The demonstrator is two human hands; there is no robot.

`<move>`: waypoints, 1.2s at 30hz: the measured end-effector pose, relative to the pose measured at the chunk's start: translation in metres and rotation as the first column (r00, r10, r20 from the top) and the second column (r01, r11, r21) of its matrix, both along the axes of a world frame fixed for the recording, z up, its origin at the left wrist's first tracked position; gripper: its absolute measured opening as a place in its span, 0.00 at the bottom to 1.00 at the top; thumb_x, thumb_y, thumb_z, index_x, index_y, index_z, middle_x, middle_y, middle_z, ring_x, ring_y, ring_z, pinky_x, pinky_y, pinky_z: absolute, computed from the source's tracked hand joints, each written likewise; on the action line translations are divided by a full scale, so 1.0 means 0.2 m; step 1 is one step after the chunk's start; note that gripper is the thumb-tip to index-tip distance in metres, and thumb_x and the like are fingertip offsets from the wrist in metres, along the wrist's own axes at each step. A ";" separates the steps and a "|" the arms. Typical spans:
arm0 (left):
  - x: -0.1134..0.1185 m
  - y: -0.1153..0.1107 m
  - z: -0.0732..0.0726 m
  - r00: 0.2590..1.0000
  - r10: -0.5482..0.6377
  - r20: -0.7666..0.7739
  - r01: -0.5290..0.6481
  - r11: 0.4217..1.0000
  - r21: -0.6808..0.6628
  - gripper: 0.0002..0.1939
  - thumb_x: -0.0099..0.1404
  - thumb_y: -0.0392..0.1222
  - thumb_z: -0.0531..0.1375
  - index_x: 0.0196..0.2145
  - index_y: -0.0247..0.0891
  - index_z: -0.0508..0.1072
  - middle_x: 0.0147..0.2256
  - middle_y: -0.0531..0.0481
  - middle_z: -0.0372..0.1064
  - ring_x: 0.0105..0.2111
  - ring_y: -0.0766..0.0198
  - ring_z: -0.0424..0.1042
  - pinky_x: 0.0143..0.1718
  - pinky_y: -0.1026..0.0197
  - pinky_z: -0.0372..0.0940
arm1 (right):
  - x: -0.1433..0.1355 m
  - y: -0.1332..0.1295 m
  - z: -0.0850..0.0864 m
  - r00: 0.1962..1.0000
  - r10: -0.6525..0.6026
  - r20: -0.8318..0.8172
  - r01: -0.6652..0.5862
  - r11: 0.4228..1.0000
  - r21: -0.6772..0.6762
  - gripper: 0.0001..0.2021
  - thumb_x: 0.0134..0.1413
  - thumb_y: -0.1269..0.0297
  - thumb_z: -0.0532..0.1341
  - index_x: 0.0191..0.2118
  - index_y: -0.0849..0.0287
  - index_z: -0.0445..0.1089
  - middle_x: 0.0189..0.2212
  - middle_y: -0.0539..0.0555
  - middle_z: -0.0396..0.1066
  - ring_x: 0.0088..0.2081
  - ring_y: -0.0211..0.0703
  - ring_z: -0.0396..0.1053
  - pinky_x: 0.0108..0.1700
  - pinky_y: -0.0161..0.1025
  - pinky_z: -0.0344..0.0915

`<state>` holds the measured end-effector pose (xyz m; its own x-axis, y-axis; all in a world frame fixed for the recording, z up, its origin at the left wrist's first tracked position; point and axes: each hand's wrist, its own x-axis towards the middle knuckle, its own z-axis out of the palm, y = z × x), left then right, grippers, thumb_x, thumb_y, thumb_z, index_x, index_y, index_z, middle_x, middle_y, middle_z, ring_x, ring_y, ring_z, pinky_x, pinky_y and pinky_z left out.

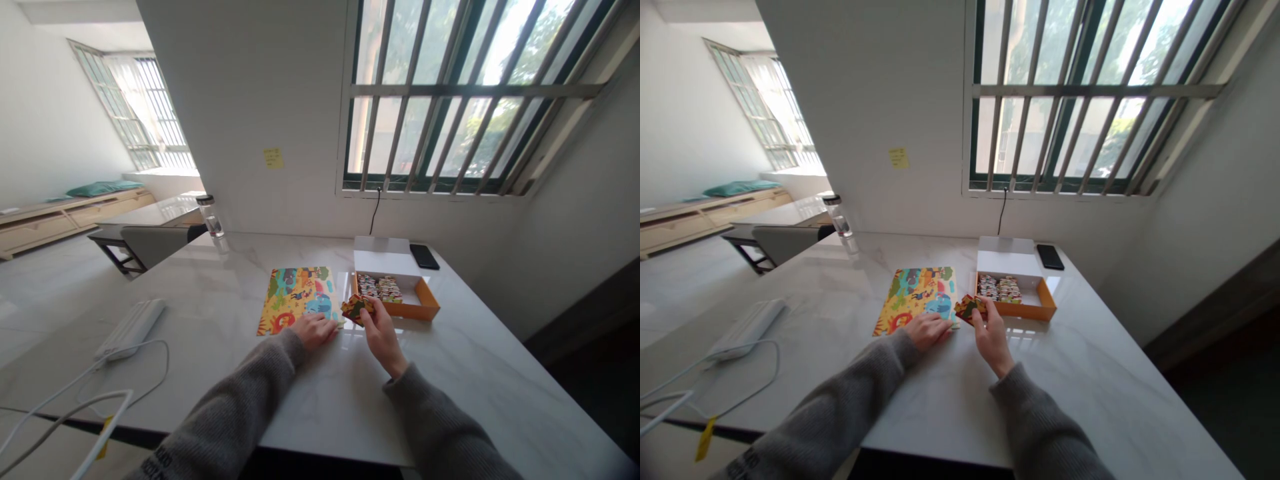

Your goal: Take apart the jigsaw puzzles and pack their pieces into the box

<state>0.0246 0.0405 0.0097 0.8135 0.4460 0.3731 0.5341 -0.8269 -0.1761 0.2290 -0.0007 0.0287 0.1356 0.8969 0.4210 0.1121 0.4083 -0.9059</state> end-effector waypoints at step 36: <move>-0.09 -0.11 0.00 0.890 0.148 0.432 -0.006 0.950 -0.311 0.32 0.65 0.42 0.58 0.65 0.40 0.53 0.51 0.41 0.68 0.51 0.52 0.69 0.55 0.49 0.66 | -0.05 -0.04 -0.01 0.885 0.275 0.375 -0.245 0.961 -0.128 0.07 0.56 0.69 0.54 0.41 0.56 0.61 0.34 0.51 0.70 0.35 0.44 0.69 0.40 0.39 0.64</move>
